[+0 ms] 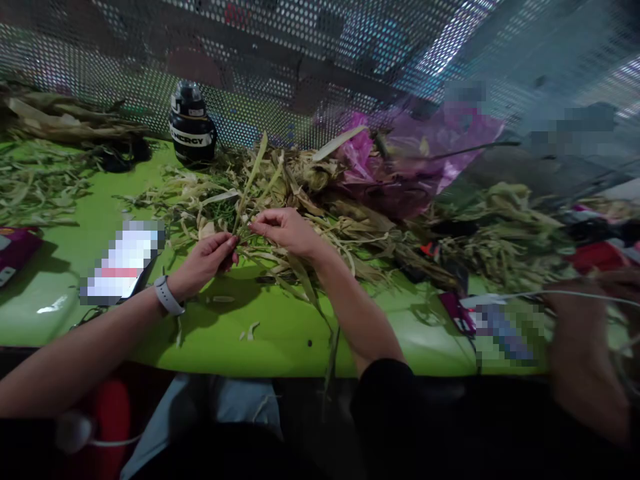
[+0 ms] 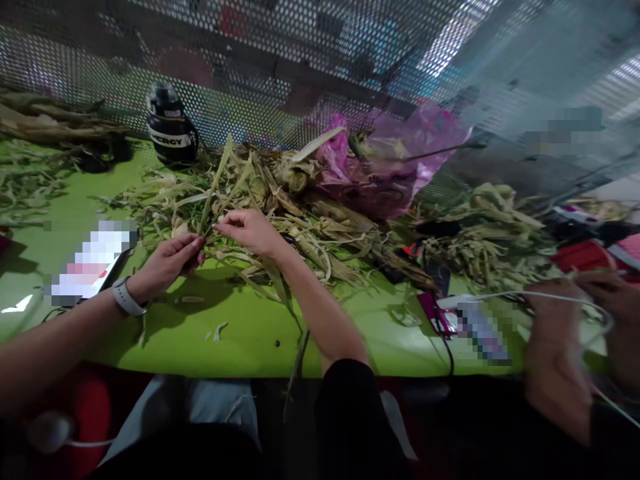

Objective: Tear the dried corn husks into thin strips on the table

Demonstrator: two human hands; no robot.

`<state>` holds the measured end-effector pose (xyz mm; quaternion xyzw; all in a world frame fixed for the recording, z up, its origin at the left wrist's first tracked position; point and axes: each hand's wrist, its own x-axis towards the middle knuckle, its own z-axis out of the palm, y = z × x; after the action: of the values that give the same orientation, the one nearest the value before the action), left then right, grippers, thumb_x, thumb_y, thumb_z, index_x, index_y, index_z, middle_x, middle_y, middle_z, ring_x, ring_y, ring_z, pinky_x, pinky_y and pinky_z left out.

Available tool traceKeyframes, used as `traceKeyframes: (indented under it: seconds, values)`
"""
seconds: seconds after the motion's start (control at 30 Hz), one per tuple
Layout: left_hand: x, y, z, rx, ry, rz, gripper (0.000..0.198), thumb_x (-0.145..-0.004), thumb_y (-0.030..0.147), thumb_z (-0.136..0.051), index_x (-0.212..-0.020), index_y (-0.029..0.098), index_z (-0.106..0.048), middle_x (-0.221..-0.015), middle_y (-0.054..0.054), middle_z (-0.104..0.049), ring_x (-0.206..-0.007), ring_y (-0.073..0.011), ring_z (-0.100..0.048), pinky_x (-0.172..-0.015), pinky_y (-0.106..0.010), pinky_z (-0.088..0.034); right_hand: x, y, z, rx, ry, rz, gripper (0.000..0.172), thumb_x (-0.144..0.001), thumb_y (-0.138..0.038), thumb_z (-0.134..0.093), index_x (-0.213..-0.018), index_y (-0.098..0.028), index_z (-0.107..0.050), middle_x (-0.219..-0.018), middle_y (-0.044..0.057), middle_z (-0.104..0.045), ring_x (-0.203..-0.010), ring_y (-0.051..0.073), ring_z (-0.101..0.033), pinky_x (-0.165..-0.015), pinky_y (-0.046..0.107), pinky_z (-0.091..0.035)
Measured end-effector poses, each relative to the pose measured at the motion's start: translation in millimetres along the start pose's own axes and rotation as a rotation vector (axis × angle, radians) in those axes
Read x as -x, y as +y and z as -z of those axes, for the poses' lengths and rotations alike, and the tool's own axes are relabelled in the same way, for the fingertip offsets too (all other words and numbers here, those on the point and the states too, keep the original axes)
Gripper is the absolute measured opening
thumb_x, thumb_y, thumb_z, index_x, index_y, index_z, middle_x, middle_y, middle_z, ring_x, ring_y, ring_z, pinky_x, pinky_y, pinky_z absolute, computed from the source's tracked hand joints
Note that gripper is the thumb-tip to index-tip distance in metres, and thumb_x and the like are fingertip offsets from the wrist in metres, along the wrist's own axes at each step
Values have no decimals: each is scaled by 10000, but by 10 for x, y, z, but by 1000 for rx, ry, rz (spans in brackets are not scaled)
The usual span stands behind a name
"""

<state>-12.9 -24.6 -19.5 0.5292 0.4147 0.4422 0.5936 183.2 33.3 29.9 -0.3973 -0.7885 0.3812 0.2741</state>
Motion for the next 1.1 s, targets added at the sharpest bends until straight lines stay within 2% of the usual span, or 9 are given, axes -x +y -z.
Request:
traceKeyframes:
  seconds: [0.1,0.23,0.37,0.6,0.7,0.87,0.93,1.0,1.1]
  values:
    - [-7,-3,3,67,37,-5,338,-813,473,-697,-853,157,-583,-643,27,-609,-482,-37,-464,-444,-146,-342,-15,45,18,9,74,3,495,-764,-638,-637,-752,-143,-644,-585,-34,-467,-575,93,-377,-555,250,-291]
    - [-26,-45,23,263,12,23,352,-778,311,-764,-1045,198,-563,-822,5,-687,-715,-89,-658,-610,-168,-501,-43,122,91,25,288,49,490,-755,-644,-642,-724,-155,-635,-625,-13,-524,-606,106,-422,-585,255,-338]
    - [-37,-66,29,402,-3,38,327,-802,198,-730,-1073,197,-548,-876,-10,-702,-790,-96,-684,-676,-181,-540,-81,274,221,101,502,49,463,-805,-622,-599,-713,-169,-615,-604,-21,-485,-595,111,-419,-595,263,-359]
    - [-42,-28,32,419,38,31,307,-804,178,-726,-1058,210,-556,-850,0,-693,-750,-99,-676,-648,-191,-550,12,214,278,384,746,216,328,-897,-499,-552,-827,-194,-650,-878,64,-592,-916,208,-551,-910,376,-423]
    - [-55,-45,48,405,77,-14,331,-800,215,-736,-1082,223,-564,-879,-2,-692,-778,-110,-677,-652,-202,-549,103,22,157,407,635,247,352,-932,-500,-499,-859,-202,-670,-871,71,-618,-897,212,-560,-899,381,-427]
    - [-43,-49,64,408,67,-99,415,-802,221,-731,-1186,228,-575,-991,-35,-687,-930,-152,-684,-720,-233,-561,154,-132,-13,394,91,208,403,-851,-563,-612,-947,-181,-696,-934,82,-676,-873,203,-588,-797,326,-435]
    - [-36,-43,64,399,62,-97,430,-798,216,-736,-1199,219,-584,-1044,-51,-692,-965,-162,-682,-763,-250,-568,143,-127,-19,317,-39,145,415,-882,-562,-566,-959,-174,-691,-872,57,-679,-783,173,-578,-722,294,-420]
    - [-38,-49,65,391,41,-98,423,-776,231,-763,-1169,204,-607,-1056,-63,-706,-951,-167,-690,-782,-271,-576,129,-112,3,258,-45,114,416,-922,-540,-511,-905,-163,-685,-781,33,-658,-698,147,-548,-668,275,-397]
    - [-51,-72,67,400,-6,-95,397,-732,270,-807,-1084,183,-644,-989,-59,-736,-877,-163,-709,-792,-303,-588,115,-92,38,277,103,163,369,-925,-490,-533,-822,-161,-665,-751,30,-641,-697,148,-546,-682,280,-395]
